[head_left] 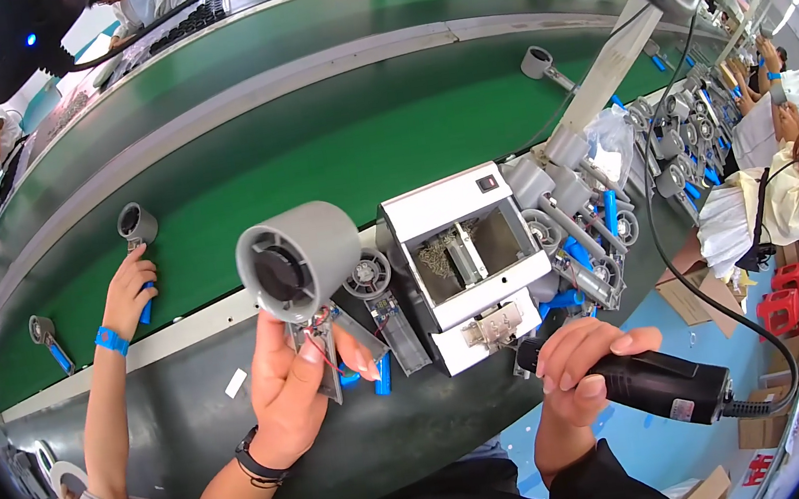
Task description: The person assembles metal components by securing mechanical parts to a metal casing with screws using an electric screwdriver on a factory assembly line.
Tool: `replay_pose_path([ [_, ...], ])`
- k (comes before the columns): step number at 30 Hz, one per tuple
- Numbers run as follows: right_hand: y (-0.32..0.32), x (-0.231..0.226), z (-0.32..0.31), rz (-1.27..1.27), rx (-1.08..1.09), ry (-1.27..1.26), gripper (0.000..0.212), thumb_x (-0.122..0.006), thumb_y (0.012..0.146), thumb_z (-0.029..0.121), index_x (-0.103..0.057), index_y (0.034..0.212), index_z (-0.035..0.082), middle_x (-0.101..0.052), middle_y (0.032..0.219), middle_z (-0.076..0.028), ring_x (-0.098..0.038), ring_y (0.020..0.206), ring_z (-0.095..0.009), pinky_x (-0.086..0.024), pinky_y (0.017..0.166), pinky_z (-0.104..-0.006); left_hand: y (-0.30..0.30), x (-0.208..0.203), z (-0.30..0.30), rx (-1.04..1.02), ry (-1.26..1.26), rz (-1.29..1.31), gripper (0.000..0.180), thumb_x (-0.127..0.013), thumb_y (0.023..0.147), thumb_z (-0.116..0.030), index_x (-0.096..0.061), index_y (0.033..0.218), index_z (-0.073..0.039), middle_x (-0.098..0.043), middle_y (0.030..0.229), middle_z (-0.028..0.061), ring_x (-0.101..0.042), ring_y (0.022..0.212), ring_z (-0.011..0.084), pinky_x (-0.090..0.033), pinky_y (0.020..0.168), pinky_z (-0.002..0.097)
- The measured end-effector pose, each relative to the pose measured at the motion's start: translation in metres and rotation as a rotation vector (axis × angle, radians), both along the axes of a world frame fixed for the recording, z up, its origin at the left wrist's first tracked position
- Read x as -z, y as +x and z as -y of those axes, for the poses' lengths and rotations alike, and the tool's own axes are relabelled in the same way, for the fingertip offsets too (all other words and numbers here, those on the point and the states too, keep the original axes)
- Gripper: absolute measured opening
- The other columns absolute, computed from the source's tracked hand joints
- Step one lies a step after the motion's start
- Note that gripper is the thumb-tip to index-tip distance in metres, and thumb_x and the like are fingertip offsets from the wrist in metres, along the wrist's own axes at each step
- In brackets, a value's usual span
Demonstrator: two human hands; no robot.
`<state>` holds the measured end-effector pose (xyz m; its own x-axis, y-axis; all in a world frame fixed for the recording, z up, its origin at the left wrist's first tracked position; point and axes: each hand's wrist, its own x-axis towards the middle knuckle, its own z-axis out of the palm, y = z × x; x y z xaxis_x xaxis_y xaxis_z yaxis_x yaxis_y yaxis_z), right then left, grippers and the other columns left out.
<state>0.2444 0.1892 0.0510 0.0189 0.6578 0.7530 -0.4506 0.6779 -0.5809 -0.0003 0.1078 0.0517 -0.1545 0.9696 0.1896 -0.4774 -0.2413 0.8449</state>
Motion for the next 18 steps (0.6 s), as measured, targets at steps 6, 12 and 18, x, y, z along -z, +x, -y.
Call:
replay_pose_path([
  [6,-0.002,-0.003,-0.004,0.133,-0.042,-0.136,0.047,-0.075,0.087,0.024,-0.037,0.11,0.01,-0.045,0.051,0.0,-0.045,0.037,-0.013,-0.044,0.038,-0.0271,0.008,0.003,0.001,0.051,-0.08,-0.007,0.039,-0.044,0.104,-0.019,-0.035,0.137,-0.001,-0.06,0.091,0.0141,-0.059,0.088,0.024,-0.048,0.085,0.0396],
  [12,-0.016,-0.021,-0.032,0.493,-0.102,-0.276,0.042,-0.071,0.082,0.006,-0.044,0.114,0.001,-0.052,0.058,-0.005,-0.048,0.043,-0.011,-0.041,0.041,-0.0264,0.015,0.004,0.005,0.116,-0.115,0.015,0.04,-0.044,0.104,-0.02,-0.033,0.138,-0.002,-0.061,0.094,0.0166,-0.061,0.088,0.0235,-0.049,0.081,0.0377],
  [18,-0.02,-0.029,-0.028,0.442,-0.145,-0.423,0.041,-0.07,0.08,0.001,-0.045,0.113,-0.002,-0.05,0.058,-0.004,-0.047,0.043,-0.011,-0.04,0.041,-0.0244,0.026,0.01,0.009,0.134,-0.163,0.069,0.033,-0.04,0.104,-0.013,-0.036,0.136,-0.004,-0.061,0.097,0.0147,-0.06,0.089,0.0221,-0.049,0.084,0.0386],
])
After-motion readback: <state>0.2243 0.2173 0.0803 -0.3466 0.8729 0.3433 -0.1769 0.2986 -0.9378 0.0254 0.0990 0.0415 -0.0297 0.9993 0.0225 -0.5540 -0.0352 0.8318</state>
